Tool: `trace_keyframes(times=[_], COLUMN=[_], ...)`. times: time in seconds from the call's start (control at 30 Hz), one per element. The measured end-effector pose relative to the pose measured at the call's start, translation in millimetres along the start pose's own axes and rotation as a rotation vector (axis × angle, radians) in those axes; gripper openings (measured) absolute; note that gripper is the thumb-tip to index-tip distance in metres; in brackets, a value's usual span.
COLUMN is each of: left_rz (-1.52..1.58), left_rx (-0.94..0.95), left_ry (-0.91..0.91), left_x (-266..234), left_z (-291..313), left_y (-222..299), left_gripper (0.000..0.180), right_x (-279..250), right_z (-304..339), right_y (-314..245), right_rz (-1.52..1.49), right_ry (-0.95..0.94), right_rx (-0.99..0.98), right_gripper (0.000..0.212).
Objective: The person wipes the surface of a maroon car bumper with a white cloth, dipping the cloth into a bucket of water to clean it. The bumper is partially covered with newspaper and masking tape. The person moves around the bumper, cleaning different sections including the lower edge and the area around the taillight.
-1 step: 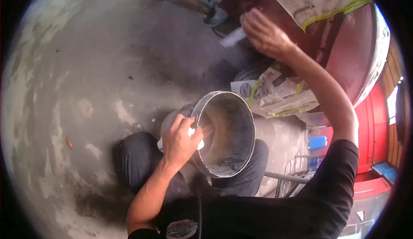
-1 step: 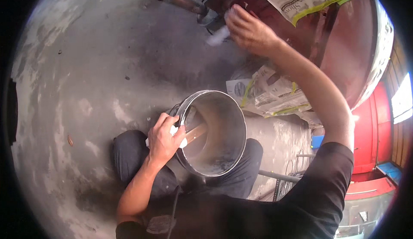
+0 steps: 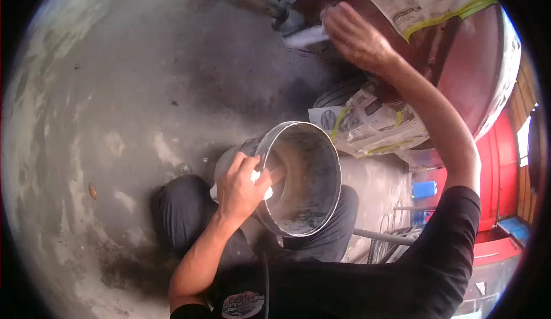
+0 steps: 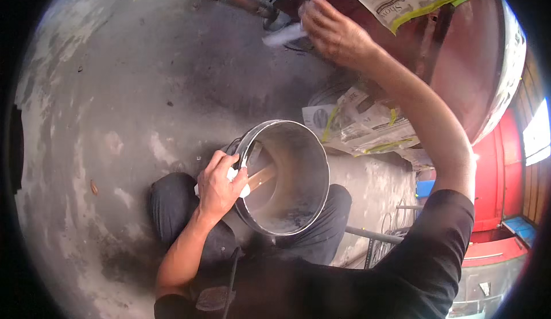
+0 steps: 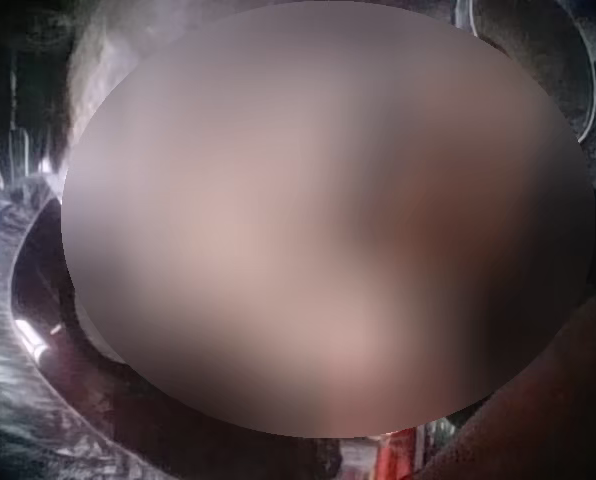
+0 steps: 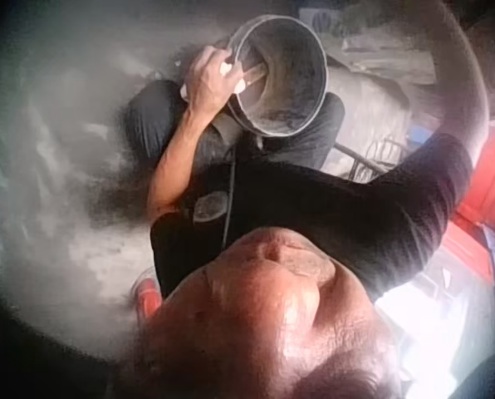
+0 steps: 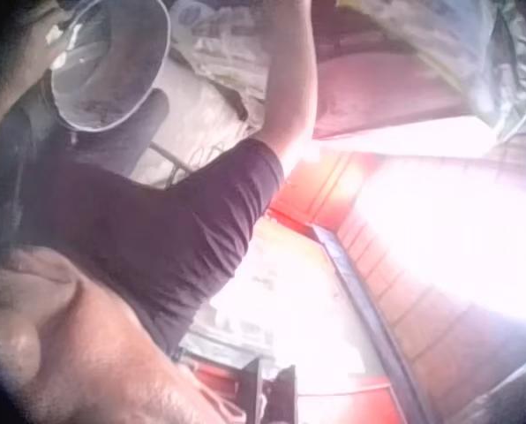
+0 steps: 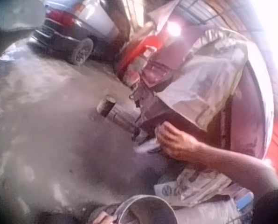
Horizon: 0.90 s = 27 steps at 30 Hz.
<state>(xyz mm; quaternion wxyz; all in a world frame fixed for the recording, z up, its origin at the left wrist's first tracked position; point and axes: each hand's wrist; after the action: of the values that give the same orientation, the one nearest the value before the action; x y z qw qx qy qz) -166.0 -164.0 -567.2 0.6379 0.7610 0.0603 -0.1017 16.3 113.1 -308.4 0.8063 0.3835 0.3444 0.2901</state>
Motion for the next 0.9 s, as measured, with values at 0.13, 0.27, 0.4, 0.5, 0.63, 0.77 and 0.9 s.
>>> trace_keyframes(times=[0.13, 0.27, 0.4, 0.5, 0.63, 0.77, 0.9], left_rz=[0.001, -0.003, 0.0, -0.045, -0.077, -0.074, -0.094], left_rx=[0.009, 0.021, 0.022, 0.009, -0.014, 0.004, 0.026], left_ry=[-0.008, 0.007, 0.015, -0.017, -0.037, -0.028, 0.017], left_x=[0.1, 2.4, 3.8, 3.6, 7.8, 10.3, 13.2], left_z=[0.1, -1.6, -2.0, 0.7, -0.7, -0.7, 3.0], left_y=[4.1, 1.5, 7.9, 11.7, 15.4, 18.8, 8.8], left_gripper=[0.03, 0.031, 0.028, 0.028, 0.028, 0.025, 0.027], right_x=[35.5, 62.8, 57.6, 73.9, 103.2, 138.7, 148.1], right_z=[-8.5, -28.0, -50.0, -63.9, -50.6, 7.2, 31.5], right_y=[18.5, -7.3, -31.4, -55.6, -75.3, -95.6, -112.6], right_rz=[0.061, 0.164, 0.306, 0.388, 0.444, 0.43, 0.163], right_ry=[0.039, -0.025, -0.209, -0.354, -0.394, -0.334, -0.419], right_rx=[0.155, 0.254, 0.295, 0.316, 0.329, 0.39, 0.45], right_gripper=[0.05, 0.053, 0.047, 0.053, 0.057, 0.059, 0.057])
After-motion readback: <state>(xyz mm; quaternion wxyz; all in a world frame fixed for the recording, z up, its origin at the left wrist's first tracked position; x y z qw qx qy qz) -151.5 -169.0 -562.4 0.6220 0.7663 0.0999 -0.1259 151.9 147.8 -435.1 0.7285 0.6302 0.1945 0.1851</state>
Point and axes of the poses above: each hand's wrist, its own z-axis away from the middle knuckle, its own x-axis out of the palm, y = z × x, and after that the axes turned 11 degrees about -y, right-handed
